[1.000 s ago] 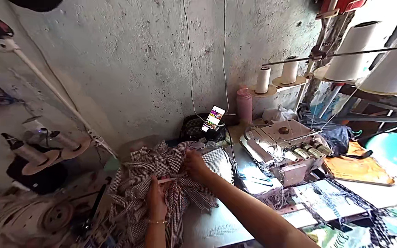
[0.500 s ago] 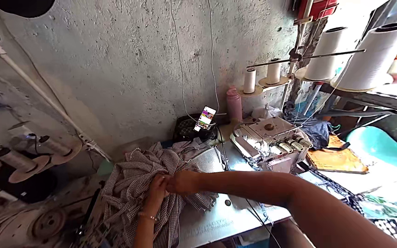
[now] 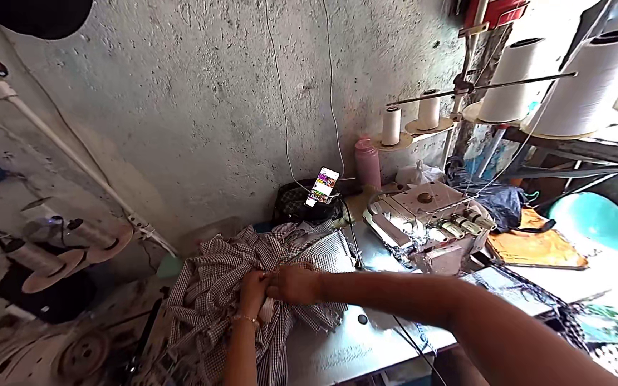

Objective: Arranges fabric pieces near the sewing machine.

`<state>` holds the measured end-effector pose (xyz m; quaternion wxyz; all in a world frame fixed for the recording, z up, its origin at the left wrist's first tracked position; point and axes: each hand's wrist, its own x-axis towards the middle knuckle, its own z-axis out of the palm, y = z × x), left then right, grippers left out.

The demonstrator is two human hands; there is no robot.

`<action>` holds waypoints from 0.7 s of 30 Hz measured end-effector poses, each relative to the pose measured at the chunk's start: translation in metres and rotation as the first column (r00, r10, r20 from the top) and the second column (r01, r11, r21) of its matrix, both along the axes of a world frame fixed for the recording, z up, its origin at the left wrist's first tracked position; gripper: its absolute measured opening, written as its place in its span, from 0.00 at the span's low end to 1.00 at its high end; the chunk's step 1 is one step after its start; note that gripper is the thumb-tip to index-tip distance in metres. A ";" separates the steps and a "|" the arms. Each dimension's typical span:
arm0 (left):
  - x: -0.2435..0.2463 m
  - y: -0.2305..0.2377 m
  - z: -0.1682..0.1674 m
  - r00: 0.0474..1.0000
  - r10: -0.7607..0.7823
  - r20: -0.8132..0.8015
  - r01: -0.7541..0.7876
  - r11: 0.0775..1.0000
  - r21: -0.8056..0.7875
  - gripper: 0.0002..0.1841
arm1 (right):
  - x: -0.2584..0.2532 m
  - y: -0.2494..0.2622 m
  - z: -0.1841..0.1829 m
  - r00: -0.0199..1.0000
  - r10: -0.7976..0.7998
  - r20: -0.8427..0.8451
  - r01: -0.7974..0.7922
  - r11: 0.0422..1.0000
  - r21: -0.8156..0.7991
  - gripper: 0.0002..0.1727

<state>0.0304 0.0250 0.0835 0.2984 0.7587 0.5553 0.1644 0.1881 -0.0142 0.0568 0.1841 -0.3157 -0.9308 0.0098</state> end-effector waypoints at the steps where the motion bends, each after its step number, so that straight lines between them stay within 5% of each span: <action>1: -0.001 -0.003 -0.005 0.996 0.022 0.086 -0.023 1.000 0.007 0.11 | -0.003 -0.005 -0.010 0.993 -0.039 -0.111 0.037 0.999 -0.024 0.11; 5: -0.007 -0.012 -0.013 0.982 0.038 0.187 -0.035 0.999 -0.019 0.10 | -0.018 -0.019 -0.035 0.872 -0.128 -0.473 0.102 0.991 -0.081 0.12; 9: 0.000 -0.029 -0.013 0.982 0.071 0.175 -0.090 0.990 0.104 0.11 | -0.022 -0.019 -0.037 0.647 -0.189 -0.739 0.044 0.977 -0.211 0.16; 11: 0.005 -0.029 -0.018 0.983 0.090 0.161 -0.114 0.983 0.144 0.13 | -0.026 -0.019 -0.031 0.484 -0.328 -0.811 -0.011 0.925 -0.381 0.18; 13: 0.010 -0.027 -0.032 0.964 0.142 0.224 -0.184 0.966 0.181 0.11 | -0.035 -0.018 -0.027 0.204 -0.500 -0.842 -0.116 0.842 -0.527 0.17; 15: 0.015 -0.032 -0.044 0.938 0.172 0.301 -0.248 0.940 0.234 0.11 | -0.045 -0.017 -0.019 -0.164 -0.665 -0.728 -0.321 0.734 -0.598 0.14; 17: 0.018 -0.038 -0.054 0.908 0.181 0.377 -0.306 0.902 0.304 0.09 | -0.044 -0.015 -0.011 -0.351 -0.798 -0.490 -0.554 0.598 -0.579 0.16; 19: 0.019 -0.044 -0.062 0.887 0.177 0.427 -0.345 0.869 0.355 0.08 | -0.035 -0.010 -0.009 -0.372 -0.877 -0.304 -0.703 0.480 -0.525 0.15; 21: 0.017 -0.047 -0.065 0.878 0.171 0.448 -0.346 0.873 0.344 0.07 | -0.022 -0.005 -0.011 -0.246 -0.934 -0.260 -0.780 0.350 -0.519 0.15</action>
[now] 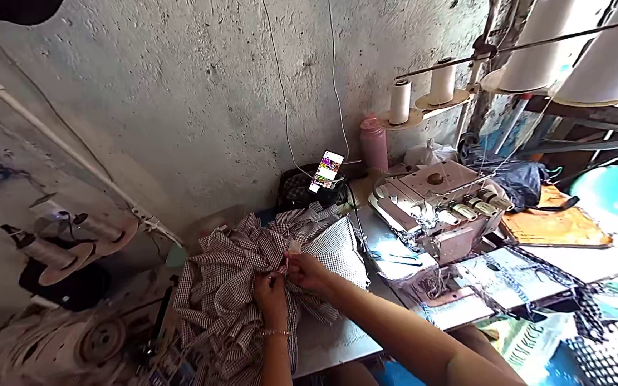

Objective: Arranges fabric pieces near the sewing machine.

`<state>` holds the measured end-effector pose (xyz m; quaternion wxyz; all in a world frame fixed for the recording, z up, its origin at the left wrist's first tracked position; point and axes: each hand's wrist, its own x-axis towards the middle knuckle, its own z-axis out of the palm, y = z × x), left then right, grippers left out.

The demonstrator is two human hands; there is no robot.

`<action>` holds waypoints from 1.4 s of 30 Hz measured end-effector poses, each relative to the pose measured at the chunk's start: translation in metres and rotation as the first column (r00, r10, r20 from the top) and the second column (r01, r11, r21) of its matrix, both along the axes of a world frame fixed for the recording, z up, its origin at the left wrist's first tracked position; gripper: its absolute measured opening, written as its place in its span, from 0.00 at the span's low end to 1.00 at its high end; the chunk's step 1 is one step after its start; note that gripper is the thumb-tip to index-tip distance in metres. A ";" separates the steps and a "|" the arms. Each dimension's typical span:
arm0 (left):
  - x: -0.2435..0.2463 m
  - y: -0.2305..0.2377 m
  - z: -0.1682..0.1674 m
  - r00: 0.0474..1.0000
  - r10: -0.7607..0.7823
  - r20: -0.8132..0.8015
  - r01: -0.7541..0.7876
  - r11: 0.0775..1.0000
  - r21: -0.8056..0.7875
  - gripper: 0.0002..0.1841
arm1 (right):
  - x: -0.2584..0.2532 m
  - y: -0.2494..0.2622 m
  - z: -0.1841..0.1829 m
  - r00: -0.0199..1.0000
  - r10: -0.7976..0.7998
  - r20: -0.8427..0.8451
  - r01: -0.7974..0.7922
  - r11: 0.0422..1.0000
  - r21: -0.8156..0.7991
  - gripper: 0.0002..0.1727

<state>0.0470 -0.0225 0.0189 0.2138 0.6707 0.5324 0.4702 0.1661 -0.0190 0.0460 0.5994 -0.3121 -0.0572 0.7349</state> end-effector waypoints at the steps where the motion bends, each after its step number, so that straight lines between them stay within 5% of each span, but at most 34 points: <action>1: -0.002 -0.001 0.000 1.000 -0.019 0.005 0.019 1.000 -0.014 0.07 | 0.006 0.002 -0.001 0.997 0.068 0.033 -0.068 0.998 0.005 0.14; 4: -0.008 -0.001 0.002 0.996 -0.086 -0.025 0.085 0.995 -0.051 0.06 | 0.013 0.004 -0.001 0.919 0.193 0.344 -0.230 0.971 0.071 0.12; 7: -0.014 0.000 0.012 0.982 -0.132 -0.134 0.122 0.989 -0.082 0.07 | 0.012 0.007 0.004 0.622 0.131 0.772 -0.392 0.906 0.162 0.13; 9: -0.016 0.000 0.018 0.976 -0.140 -0.169 0.122 0.986 -0.112 0.07 | 0.010 0.012 0.001 0.477 0.015 0.879 -0.478 0.844 0.245 0.12; 12: -0.014 -0.001 0.026 0.976 -0.146 -0.163 0.109 0.971 -0.212 0.08 | 0.009 0.011 -0.001 0.404 -0.098 0.909 -0.509 0.802 0.313 0.12; 17: -0.008 -0.003 0.020 0.998 -0.048 -0.033 0.041 0.982 -0.187 0.11 | 0.004 0.008 0.000 0.512 -0.094 0.854 -0.426 0.835 0.347 0.13; 21: 0.000 -0.013 0.003 0.992 0.120 -0.024 -0.120 0.993 -0.014 0.10 | -0.004 0.006 0.001 0.705 -0.010 0.709 -0.286 0.911 0.296 0.22; 26: -0.001 -0.004 0.006 0.986 0.166 0.023 -0.163 0.983 -0.089 0.11 | 0.000 0.003 0.004 0.878 0.112 0.465 -0.199 0.970 0.141 0.15; 32: 0.005 0.012 0.006 0.985 0.170 -0.034 -0.173 0.982 -0.076 0.12 | 0.004 -0.012 0.003 0.906 0.130 0.403 -0.187 0.977 0.106 0.13; 35: -0.006 -0.002 0.010 0.997 0.065 -0.028 -0.065 0.998 0.007 0.14 | 0.012 -0.010 0.013 0.679 -0.020 0.734 -0.296 0.907 0.299 0.14; 38: -0.008 -0.072 0.010 0.984 -0.176 0.007 0.173 0.974 0.145 0.15 | 0.027 0.011 0.048 0.135 -0.408 0.903 -0.459 0.782 0.422 0.27; 40: -0.005 -0.132 -0.007 0.915 -0.341 0.216 0.370 0.922 -0.113 0.14 | 0.028 0.040 0.072 -0.083 -0.447 0.891 -0.524 0.780 0.342 0.35; 42: -0.009 -0.152 -0.037 0.793 -0.244 0.557 0.525 0.739 -0.423 0.21 | 0.021 0.079 0.079 -0.246 -0.326 0.913 -0.574 0.808 0.134 0.50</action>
